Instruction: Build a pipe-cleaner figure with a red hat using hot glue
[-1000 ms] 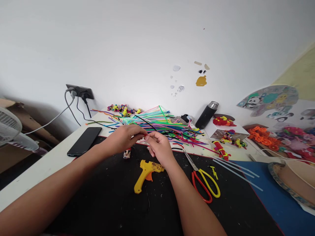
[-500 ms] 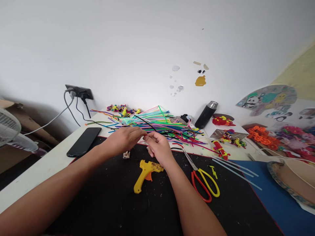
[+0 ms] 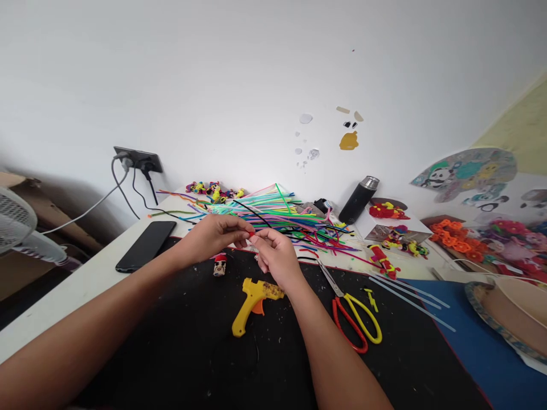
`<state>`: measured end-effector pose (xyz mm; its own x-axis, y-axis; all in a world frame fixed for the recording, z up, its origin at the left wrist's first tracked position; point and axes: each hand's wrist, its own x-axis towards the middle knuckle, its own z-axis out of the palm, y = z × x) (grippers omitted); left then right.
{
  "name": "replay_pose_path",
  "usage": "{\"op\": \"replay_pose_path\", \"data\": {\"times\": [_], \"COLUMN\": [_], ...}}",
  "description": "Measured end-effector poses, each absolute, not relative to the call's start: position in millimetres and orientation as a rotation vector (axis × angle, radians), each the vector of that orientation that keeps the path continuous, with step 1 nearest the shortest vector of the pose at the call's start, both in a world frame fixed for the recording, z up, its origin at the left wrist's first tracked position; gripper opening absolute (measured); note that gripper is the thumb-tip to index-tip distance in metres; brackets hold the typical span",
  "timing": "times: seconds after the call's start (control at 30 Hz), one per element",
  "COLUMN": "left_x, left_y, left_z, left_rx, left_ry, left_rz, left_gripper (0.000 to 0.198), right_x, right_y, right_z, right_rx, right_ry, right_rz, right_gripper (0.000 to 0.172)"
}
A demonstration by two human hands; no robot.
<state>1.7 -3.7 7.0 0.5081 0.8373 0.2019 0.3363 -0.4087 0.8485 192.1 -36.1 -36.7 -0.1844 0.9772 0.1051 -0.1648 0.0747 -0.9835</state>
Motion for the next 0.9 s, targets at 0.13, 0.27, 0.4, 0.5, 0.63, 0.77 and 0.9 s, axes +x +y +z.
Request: {"op": "replay_pose_path", "data": {"times": [0.13, 0.27, 0.4, 0.5, 0.63, 0.77, 0.9], "left_x": [4.4, 4.3, 3.2, 2.7, 2.4, 1.9, 0.7], "left_y": [-3.6, -2.9, -2.0, -1.7, -1.2, -0.4, -0.3], "left_z": [7.1, 5.5, 4.4, 5.1, 5.6, 4.0, 4.2], "left_rx": [1.850, 1.841, 1.839, 1.829, 1.827, 1.840, 1.851], "left_ry": [0.945, 0.951, 0.949, 0.942, 0.948, 0.956, 0.956], "left_rz": [0.818, 0.821, 0.811, 0.811, 0.795, 0.793, 0.781], "left_gripper": [0.036, 0.036, 0.036, 0.037, 0.039, 0.038, 0.037], "right_x": [191.8, 191.5, 191.5, 191.4, 191.2, 191.4, 191.4], "right_y": [-36.7, -36.2, -37.0, -37.6, -37.3, -36.5, -36.7], "right_z": [-36.0, -36.9, -36.5, -35.8, -36.0, -37.3, -39.1], "right_rx": [-0.940, -0.931, -0.927, -0.927, -0.924, -0.931, -0.921], "right_ry": [-1.284, -1.282, -1.282, -1.286, -1.289, -1.296, -1.303], "right_rz": [1.350, 1.347, 1.358, 1.358, 1.356, 1.355, 1.352], "right_gripper": [0.031, 0.030, 0.029, 0.029, 0.029, 0.029, 0.029]}}
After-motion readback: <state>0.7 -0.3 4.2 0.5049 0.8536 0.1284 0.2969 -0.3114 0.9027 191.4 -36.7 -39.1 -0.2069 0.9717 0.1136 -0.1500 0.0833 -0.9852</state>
